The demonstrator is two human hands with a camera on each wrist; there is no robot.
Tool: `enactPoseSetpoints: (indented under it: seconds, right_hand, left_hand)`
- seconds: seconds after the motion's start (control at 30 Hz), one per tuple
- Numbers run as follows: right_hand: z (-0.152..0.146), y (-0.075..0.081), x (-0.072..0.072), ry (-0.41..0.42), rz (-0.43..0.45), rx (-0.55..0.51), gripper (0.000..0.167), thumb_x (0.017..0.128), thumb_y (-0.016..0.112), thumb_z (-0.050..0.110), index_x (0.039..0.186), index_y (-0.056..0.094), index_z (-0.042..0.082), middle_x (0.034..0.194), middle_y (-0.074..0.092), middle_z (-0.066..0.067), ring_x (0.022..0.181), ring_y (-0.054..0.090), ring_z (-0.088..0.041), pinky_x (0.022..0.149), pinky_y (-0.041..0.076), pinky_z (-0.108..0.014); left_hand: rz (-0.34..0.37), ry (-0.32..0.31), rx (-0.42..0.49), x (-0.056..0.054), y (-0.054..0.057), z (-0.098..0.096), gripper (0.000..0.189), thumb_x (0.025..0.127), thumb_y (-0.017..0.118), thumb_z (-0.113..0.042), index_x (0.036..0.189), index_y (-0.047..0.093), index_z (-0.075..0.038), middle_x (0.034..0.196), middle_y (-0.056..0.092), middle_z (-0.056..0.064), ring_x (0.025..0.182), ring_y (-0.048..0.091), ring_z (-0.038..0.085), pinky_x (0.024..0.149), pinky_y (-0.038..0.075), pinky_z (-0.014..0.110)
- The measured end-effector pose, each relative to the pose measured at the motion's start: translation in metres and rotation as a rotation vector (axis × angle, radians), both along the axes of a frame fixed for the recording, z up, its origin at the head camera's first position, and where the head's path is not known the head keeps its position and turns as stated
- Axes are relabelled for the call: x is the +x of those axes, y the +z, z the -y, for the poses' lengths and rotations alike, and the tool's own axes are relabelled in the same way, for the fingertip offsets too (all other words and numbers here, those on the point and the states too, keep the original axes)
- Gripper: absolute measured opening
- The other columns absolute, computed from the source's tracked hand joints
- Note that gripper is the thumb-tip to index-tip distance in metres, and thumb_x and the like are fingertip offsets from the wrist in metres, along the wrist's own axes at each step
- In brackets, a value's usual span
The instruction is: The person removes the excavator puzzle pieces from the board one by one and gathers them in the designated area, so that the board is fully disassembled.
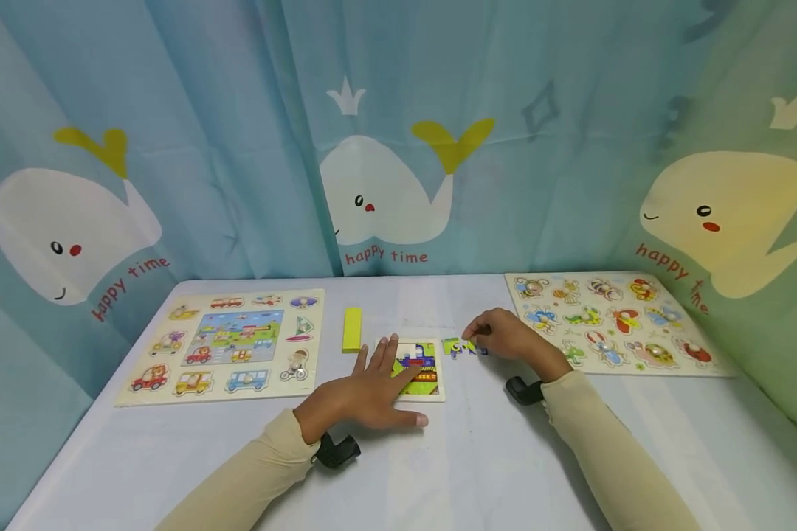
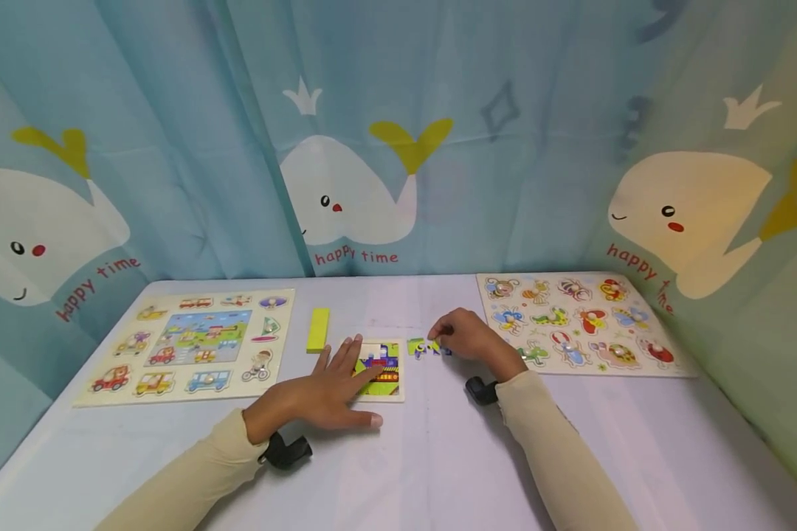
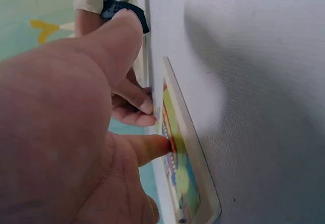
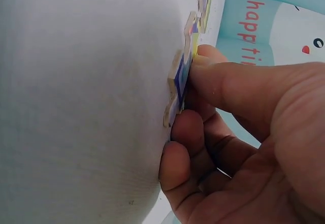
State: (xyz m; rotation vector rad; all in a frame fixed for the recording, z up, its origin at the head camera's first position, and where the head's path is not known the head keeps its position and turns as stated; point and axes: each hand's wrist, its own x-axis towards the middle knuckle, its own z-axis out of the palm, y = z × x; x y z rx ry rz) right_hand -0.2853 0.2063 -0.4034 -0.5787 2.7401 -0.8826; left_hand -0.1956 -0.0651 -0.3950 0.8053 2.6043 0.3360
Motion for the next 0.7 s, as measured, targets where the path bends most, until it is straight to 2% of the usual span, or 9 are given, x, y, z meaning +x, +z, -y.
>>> enactPoseSetpoints:
  seconds: [0.2,0.33,0.43,0.63,0.7]
  right_hand:
    - [0.001,0.006,0.003,0.013,-0.014,0.028,0.021,0.091,0.055,-0.009,0.096,0.073,0.0,0.1,0.069,-0.012,0.094,0.058,-0.025,0.081,0.047,-0.04]
    - [0.002,0.009,0.001,0.034,-0.01,0.049,0.023,0.091,0.054,-0.01,0.097,0.074,-0.001,0.099,0.07,-0.011,0.094,0.059,-0.024,0.08,0.048,-0.039]
    - [0.002,0.009,0.001,0.038,-0.021,0.054,0.022,0.092,0.055,-0.008,0.098,0.074,-0.001,0.099,0.07,-0.011,0.093,0.06,-0.024,0.079,0.048,-0.039]
    - [0.006,0.011,0.0,0.002,-0.207,-0.044,0.019,0.092,0.057,-0.006,0.102,0.074,-0.003,0.097,0.069,-0.012,0.088,0.061,-0.024,0.076,0.049,-0.04]
    - [0.01,0.011,0.0,0.002,-0.238,-0.079,0.019,0.093,0.058,-0.005,0.103,0.074,-0.003,0.094,0.069,-0.01,0.083,0.06,-0.022,0.073,0.049,-0.038]
  left_hand:
    - [0.029,0.0,-0.015,-0.01,0.001,-0.005,0.096,0.082,0.057,-0.071,0.155,0.023,-0.02,0.16,-0.011,0.017,0.146,-0.011,0.031,0.112,-0.006,0.055]
    - [0.073,-0.008,-0.065,-0.009,-0.001,-0.005,0.103,0.079,0.06,-0.072,0.158,0.013,-0.024,0.16,-0.014,0.016,0.145,-0.016,0.03,0.112,-0.008,0.055]
    - [0.072,-0.012,-0.098,-0.007,-0.003,-0.005,0.108,0.077,0.062,-0.073,0.158,0.009,-0.026,0.16,-0.016,0.014,0.144,-0.019,0.029,0.112,-0.009,0.055]
    - [0.024,-0.006,-0.11,-0.004,-0.007,-0.007,0.111,0.074,0.063,-0.075,0.158,0.011,-0.026,0.161,-0.015,0.013,0.145,-0.018,0.03,0.112,-0.007,0.056]
    - [0.021,-0.004,-0.114,-0.003,-0.008,-0.008,0.11,0.073,0.063,-0.075,0.158,0.012,-0.026,0.161,-0.014,0.013,0.145,-0.017,0.031,0.112,-0.006,0.057]
